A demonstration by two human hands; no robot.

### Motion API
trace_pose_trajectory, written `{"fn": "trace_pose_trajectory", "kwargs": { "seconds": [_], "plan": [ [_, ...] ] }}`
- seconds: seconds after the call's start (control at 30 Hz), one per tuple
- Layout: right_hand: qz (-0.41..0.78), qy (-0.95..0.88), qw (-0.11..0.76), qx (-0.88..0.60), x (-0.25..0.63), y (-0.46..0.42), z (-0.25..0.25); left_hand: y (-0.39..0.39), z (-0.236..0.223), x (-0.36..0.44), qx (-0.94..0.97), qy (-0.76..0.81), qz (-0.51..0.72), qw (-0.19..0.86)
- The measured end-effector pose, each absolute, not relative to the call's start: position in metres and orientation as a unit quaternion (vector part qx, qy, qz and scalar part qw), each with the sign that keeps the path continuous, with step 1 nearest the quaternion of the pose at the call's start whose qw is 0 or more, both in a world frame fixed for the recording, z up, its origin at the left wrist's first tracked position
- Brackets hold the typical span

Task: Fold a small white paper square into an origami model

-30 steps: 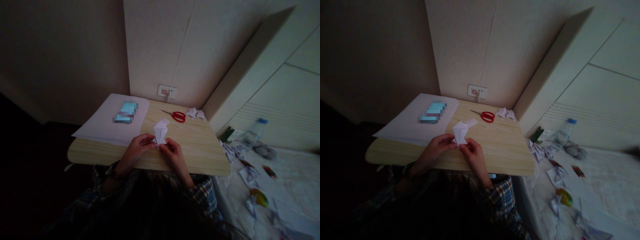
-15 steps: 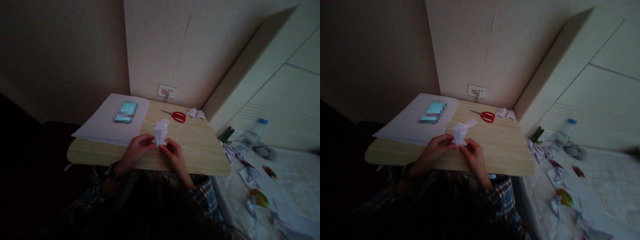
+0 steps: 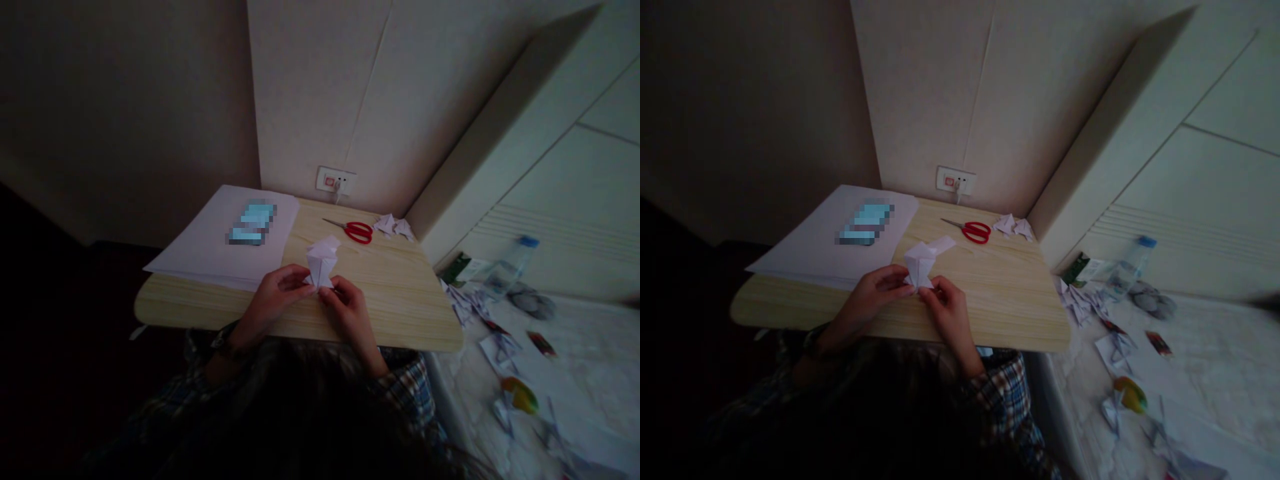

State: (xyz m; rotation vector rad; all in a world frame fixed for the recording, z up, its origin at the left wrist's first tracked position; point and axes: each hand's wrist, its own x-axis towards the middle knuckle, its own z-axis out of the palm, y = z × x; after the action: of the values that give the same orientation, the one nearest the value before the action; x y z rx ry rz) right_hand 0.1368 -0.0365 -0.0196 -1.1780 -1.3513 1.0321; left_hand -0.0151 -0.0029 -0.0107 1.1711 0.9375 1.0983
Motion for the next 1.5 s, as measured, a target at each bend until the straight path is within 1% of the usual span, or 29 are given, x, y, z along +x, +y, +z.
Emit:
{"fn": "trace_pose_trajectory", "kwargs": {
  "seconds": [0.27,0.5,0.77,0.93,1.17,1.5],
  "plan": [
    [0.431,-0.558,0.515,-0.488,0.1358,-0.0379,-0.0187,-0.0026,-0.0090,-0.0149,0.508,0.406,0.466,0.600],
    [0.386,-0.584,0.511,-0.498,0.1351,-0.0402,-0.0165,-0.0017,-0.0102,-0.0145,0.514,0.392,0.468,0.603],
    [0.438,-0.554,0.521,-0.479,0.1354,-0.0389,-0.0152,-0.0025,-0.0096,-0.0162,0.534,0.382,0.463,0.596],
    [0.436,-0.552,0.524,-0.481,0.1349,-0.0388,-0.0160,-0.0015,-0.0105,-0.0157,0.536,0.381,0.462,0.595],
    [0.393,-0.582,0.511,-0.496,0.1354,-0.0386,-0.0162,-0.0027,-0.0095,-0.0149,0.535,0.392,0.465,0.587],
    [0.393,-0.581,0.505,-0.503,0.1355,-0.0379,-0.0173,-0.0046,-0.0072,-0.0141,0.533,0.386,0.474,0.586]
  ]
}}
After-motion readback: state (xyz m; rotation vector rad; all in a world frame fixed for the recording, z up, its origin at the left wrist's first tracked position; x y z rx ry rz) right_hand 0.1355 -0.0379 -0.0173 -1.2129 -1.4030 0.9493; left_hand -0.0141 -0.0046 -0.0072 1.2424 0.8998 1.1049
